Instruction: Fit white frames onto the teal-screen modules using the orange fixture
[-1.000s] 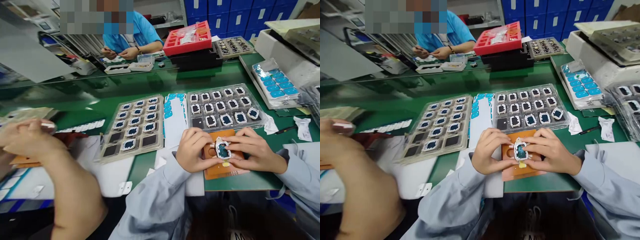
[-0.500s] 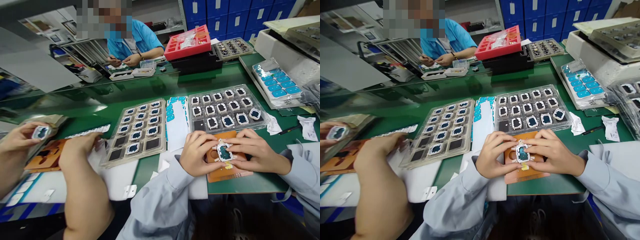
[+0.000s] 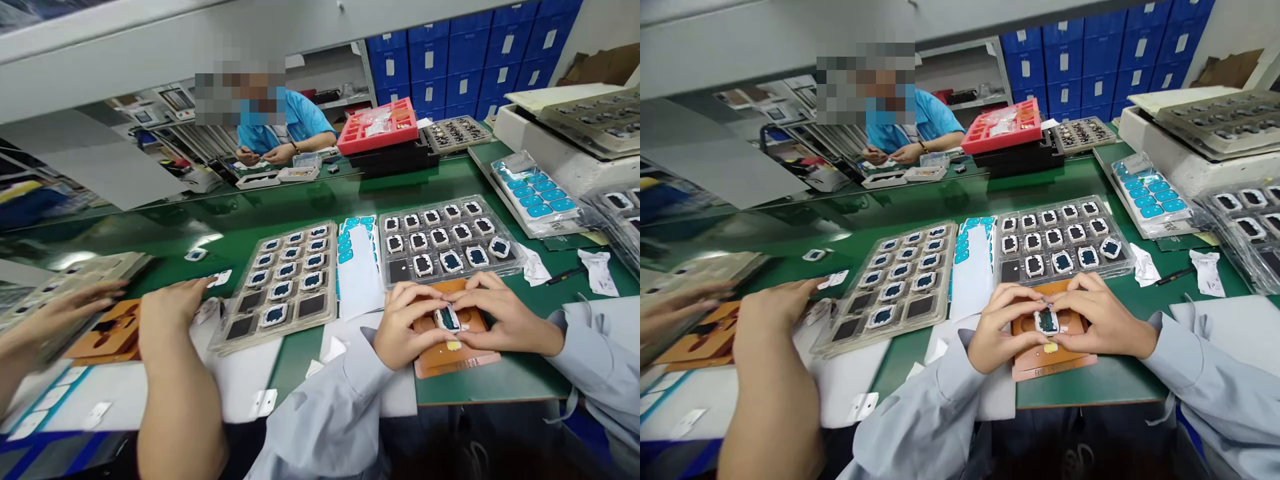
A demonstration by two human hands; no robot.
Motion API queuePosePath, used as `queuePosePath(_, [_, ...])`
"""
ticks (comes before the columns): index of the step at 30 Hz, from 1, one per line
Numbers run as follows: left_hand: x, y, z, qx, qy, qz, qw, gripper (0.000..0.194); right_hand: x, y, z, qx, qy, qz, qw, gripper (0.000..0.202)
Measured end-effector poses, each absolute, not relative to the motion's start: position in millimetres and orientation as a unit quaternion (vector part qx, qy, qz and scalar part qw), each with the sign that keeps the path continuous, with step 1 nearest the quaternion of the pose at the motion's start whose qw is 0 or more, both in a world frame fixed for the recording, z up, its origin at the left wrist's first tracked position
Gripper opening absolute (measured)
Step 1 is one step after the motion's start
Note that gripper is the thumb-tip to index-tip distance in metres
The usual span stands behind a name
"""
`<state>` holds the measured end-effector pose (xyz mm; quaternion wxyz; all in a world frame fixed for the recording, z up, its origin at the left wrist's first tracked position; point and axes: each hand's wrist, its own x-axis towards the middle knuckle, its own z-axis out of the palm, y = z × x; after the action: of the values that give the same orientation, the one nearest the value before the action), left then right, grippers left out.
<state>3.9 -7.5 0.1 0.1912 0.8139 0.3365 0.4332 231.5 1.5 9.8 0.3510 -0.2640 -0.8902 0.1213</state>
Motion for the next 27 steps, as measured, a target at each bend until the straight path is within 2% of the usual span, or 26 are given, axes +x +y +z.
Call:
queuePosePath(3, [7.4, -9.0, -1.2, 0.803, 0.358, 0.440, 0.182, 0.056, 229.9, 2.4, 9.7, -0.266, -0.885, 0.136, 0.358, 0.021])
queuePosePath(7, [7.3, -8.1, -1.9, 0.804, 0.387, 0.407, 0.197, 0.058, 227.7, 3.8, 5.8, -0.277, -0.875, 0.173, 0.356, 0.024])
queuePosePath(11, [3.4, -5.9, -3.5, 0.845, 0.350, 0.356, 0.190, 0.071, 227.1, 4.8, -1.3, -0.294, -0.841, 0.229, 0.393, 0.033])
queuePosePath(14, [1.4, -5.5, -5.5, 0.860, 0.330, 0.345, 0.181, 0.081, 228.6, 5.6, -3.6, -0.295, -0.792, 0.336, 0.416, 0.041])
queuePosePath(17, [0.7, -6.4, -6.8, 0.863, 0.334, 0.343, 0.161, 0.087, 231.4, 7.4, -2.4, -0.293, -0.731, 0.478, 0.389, 0.050])
queuePosePath(20, [0.2, -7.4, -7.1, 0.865, 0.339, 0.343, 0.139, 0.084, 233.9, 9.2, -0.2, -0.293, -0.683, 0.564, 0.359, 0.055])
queuePosePath(27, [-0.5, -7.2, -2.6, 0.864, 0.321, 0.378, 0.083, 0.073, 235.8, 11.6, 5.0, -0.304, -0.597, 0.650, 0.358, 0.055])
